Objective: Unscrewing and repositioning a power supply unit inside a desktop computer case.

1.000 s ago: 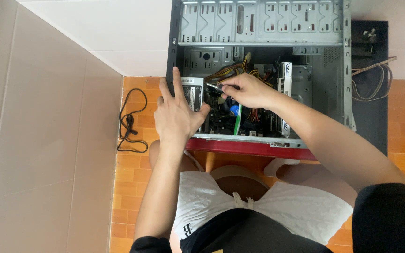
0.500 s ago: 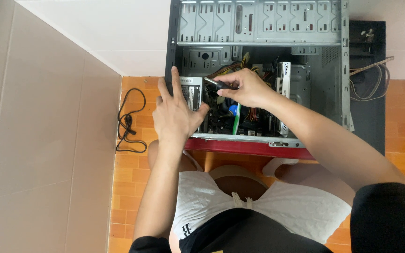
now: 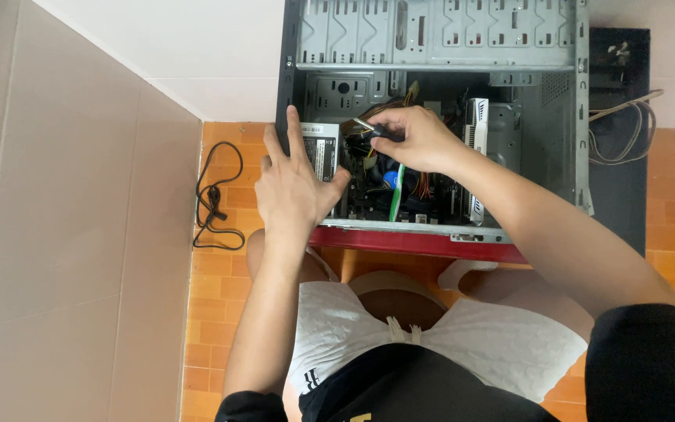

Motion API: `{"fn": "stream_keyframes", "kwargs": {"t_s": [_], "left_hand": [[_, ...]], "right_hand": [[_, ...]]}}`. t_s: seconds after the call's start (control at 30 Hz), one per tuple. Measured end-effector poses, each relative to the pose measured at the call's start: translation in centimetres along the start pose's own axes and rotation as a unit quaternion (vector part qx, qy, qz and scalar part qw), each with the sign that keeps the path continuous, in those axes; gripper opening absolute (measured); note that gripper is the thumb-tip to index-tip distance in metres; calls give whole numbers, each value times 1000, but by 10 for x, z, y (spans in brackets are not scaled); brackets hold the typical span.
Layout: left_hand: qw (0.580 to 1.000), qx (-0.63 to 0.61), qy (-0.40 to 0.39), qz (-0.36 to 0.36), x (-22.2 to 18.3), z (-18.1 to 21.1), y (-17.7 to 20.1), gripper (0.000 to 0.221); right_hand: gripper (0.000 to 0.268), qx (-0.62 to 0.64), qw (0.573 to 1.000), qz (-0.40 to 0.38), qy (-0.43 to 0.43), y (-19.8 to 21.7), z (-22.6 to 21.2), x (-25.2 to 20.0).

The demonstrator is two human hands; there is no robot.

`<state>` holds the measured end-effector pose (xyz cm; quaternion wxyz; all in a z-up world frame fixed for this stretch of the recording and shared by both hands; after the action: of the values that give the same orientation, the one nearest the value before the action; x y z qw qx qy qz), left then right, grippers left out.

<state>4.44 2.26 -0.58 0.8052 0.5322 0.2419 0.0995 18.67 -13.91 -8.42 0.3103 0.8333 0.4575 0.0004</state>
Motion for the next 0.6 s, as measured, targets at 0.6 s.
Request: {"fn": "stream_keyframes", "kwargs": {"t_s": [0.6], "left_hand": [[1000,-5,-6,-2,0,-6,-4,111]], "right_hand": [[47,-217,966,-91,-108,0,-42,-26]]}}
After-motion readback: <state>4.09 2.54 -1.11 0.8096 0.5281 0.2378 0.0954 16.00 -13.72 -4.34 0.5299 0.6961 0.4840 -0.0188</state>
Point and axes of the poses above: each hand's wrist, its own x-axis towards the middle knuckle, its own y-axis out of the back of the hand, z = x × y, the point moved 5 cm from there along x, towards the middle knuckle, and after that the axes turned 10 degrees about -z, right-handed, at the moved point
